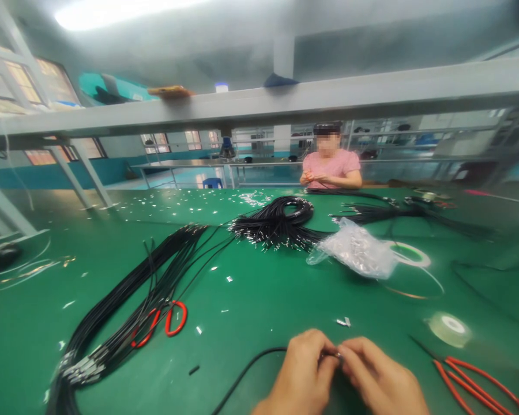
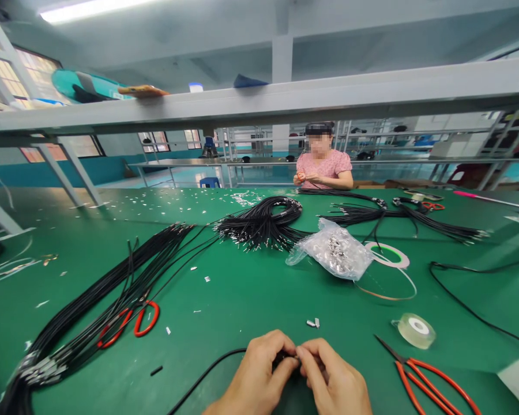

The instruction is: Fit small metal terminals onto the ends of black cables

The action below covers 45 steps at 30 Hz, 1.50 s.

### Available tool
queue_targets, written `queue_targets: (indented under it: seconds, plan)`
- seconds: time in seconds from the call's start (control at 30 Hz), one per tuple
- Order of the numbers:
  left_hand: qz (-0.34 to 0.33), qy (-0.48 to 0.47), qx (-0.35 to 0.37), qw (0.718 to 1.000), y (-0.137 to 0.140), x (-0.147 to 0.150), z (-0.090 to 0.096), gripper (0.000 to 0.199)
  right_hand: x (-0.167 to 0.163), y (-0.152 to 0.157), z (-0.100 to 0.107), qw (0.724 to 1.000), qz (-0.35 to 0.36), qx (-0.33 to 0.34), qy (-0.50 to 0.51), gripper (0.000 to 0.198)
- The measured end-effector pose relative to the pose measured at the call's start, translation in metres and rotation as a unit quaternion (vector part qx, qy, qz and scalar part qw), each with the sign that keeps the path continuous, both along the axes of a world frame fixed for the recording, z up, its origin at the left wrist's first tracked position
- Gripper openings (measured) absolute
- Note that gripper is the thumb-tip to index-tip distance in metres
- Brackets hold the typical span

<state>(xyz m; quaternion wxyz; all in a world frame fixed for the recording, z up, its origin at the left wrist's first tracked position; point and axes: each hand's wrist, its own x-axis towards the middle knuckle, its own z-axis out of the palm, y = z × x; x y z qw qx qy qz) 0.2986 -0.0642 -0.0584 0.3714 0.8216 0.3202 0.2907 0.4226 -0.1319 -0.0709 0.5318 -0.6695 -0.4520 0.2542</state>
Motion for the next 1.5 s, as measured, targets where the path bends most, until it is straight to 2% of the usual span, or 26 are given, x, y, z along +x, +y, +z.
queue_targets:
  seconds: [0.13, 0.3, 0.5, 0.7, 0.9, 1.0, 1.17, 1.23, 1.37, 1.5]
  plan:
    - [0.011, 0.007, -0.008, 1.000, 0.000, 0.000, 0.003, 0.015, -0.001, 0.002, 0.006, 0.990, 0.024, -0.004, 0.138, 0.052]
    - [0.007, -0.019, -0.029, 0.999, -0.002, 0.000, 0.011, 0.018, 0.000, 0.004, 0.013, 0.967, 0.032, 0.004, 0.254, 0.051]
    - [0.008, -0.044, -0.047, 0.998, -0.003, 0.000, 0.012, 0.018, 0.002, 0.002, 0.019, 0.948, 0.042, 0.010, 0.314, 0.046]
    - [0.024, -0.101, -0.133, 0.986, -0.001, 0.004, 0.010, 0.016, 0.006, 0.003, 0.018, 0.925, 0.055, 0.012, 0.376, 0.042]
    - [0.024, -0.133, -0.166, 0.977, 0.000, 0.005, 0.010, 0.015, 0.006, 0.003, 0.019, 0.900, 0.078, 0.010, 0.428, 0.037]
    - [0.027, -0.117, -0.128, 0.984, -0.001, 0.005, 0.011, 0.016, 0.006, 0.002, 0.020, 0.896, 0.082, 0.006, 0.435, 0.037]
    - [0.022, -0.047, 0.041, 0.998, -0.002, 0.002, 0.013, 0.016, 0.007, 0.003, 0.019, 0.892, 0.087, -0.005, 0.444, 0.036]
    - [0.014, -0.024, 0.082, 0.996, -0.003, 0.001, 0.013, 0.017, 0.007, 0.002, 0.019, 0.890, 0.085, -0.009, 0.447, 0.035]
    - [0.015, -0.004, 0.091, 0.996, -0.003, 0.000, 0.012, 0.017, 0.006, 0.001, 0.020, 0.899, 0.085, -0.007, 0.429, 0.037]
    - [0.026, -0.018, 0.056, 0.998, -0.004, 0.001, 0.014, 0.017, 0.005, 0.001, 0.022, 0.931, 0.070, -0.005, 0.358, 0.044]
